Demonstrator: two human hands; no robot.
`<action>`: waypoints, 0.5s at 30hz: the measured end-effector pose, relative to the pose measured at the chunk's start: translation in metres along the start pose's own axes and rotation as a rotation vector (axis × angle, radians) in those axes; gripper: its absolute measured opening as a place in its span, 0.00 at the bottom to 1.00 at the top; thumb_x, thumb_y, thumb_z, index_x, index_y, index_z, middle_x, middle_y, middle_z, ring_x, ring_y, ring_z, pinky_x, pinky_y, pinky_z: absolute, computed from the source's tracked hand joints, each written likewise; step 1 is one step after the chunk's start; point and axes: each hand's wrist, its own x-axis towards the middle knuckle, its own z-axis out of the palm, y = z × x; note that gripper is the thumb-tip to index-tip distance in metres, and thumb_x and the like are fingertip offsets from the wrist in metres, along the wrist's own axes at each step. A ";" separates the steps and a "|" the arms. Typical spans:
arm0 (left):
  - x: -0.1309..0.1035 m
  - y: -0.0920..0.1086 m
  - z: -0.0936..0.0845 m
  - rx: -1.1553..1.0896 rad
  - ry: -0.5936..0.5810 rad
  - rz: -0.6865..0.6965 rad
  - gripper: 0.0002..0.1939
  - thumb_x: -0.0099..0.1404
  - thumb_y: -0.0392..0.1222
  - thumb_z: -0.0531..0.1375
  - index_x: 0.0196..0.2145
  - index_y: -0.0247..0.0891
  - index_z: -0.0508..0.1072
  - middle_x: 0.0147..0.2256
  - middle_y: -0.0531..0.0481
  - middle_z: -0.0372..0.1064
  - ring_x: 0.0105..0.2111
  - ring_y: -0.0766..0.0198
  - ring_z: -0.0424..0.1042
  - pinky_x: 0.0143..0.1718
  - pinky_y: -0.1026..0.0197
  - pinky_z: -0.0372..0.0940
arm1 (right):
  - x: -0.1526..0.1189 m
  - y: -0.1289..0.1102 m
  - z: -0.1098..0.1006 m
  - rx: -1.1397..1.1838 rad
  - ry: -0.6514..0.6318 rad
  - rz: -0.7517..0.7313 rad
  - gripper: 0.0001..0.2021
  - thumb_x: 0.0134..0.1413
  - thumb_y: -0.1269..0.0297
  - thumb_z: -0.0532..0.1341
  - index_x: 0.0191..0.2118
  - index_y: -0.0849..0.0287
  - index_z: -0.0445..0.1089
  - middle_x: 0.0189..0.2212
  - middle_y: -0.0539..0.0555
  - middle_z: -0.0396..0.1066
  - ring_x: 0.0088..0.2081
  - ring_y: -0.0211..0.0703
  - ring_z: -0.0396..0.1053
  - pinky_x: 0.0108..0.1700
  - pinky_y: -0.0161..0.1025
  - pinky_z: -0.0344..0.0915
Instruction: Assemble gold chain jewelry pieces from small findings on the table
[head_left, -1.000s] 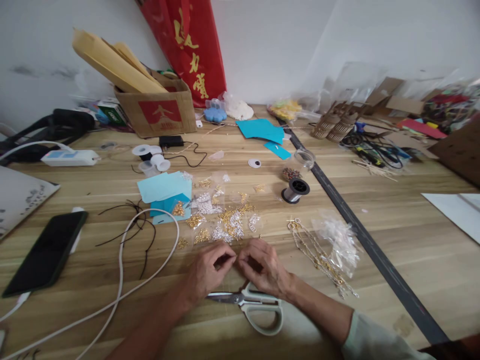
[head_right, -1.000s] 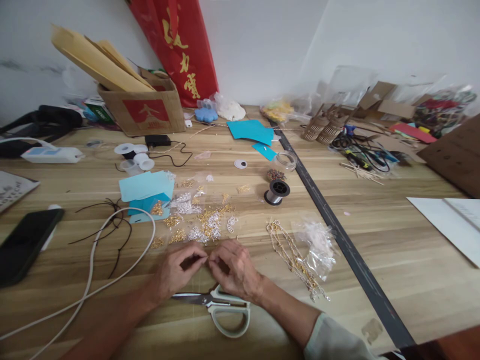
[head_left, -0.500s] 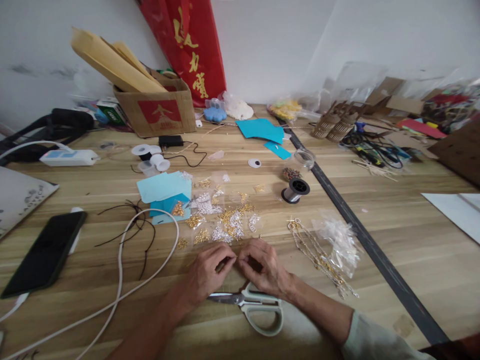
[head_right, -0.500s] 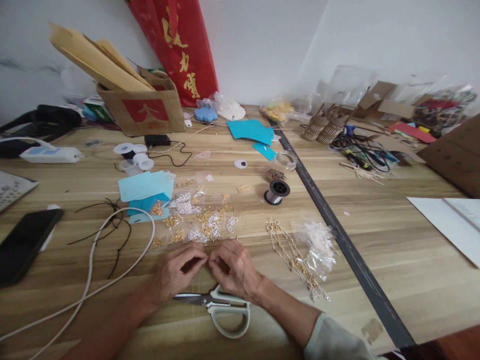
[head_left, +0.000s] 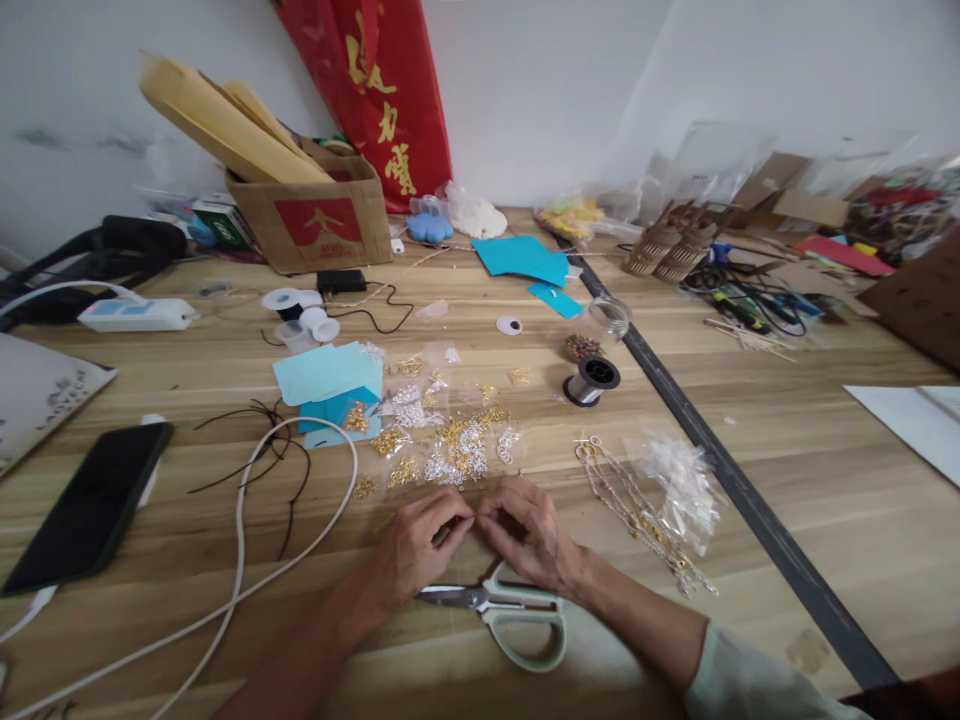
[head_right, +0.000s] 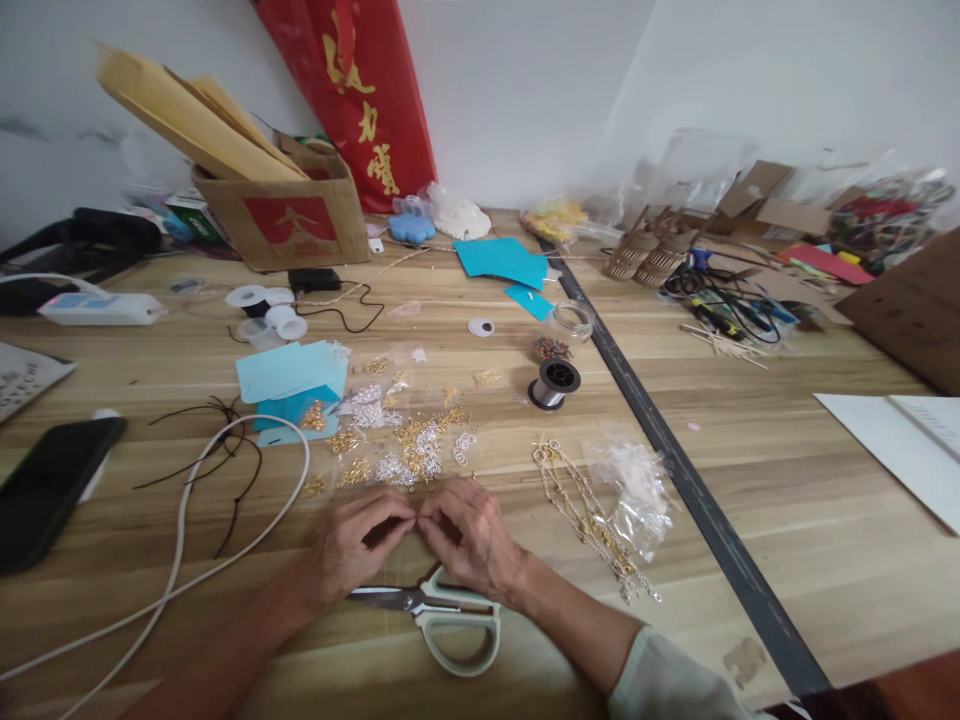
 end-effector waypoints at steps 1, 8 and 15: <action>0.000 0.000 0.000 -0.001 0.001 -0.002 0.08 0.64 0.30 0.54 0.29 0.37 0.70 0.26 0.49 0.71 0.27 0.67 0.71 0.31 0.66 0.67 | 0.000 0.000 0.000 -0.001 0.003 0.001 0.06 0.59 0.70 0.55 0.32 0.59 0.66 0.26 0.52 0.68 0.29 0.40 0.64 0.33 0.37 0.60; 0.002 0.001 -0.001 -0.018 0.007 -0.011 0.07 0.63 0.30 0.55 0.29 0.37 0.70 0.26 0.50 0.72 0.27 0.67 0.71 0.31 0.66 0.67 | 0.001 0.002 0.001 0.011 0.026 -0.016 0.06 0.61 0.70 0.55 0.32 0.59 0.67 0.27 0.53 0.70 0.30 0.40 0.65 0.34 0.37 0.61; 0.006 0.005 -0.006 0.030 0.000 -0.008 0.07 0.63 0.30 0.55 0.29 0.37 0.70 0.26 0.50 0.72 0.27 0.67 0.72 0.30 0.67 0.67 | 0.000 0.004 0.000 0.032 0.004 -0.023 0.06 0.61 0.68 0.57 0.33 0.58 0.69 0.28 0.53 0.72 0.31 0.41 0.68 0.35 0.38 0.63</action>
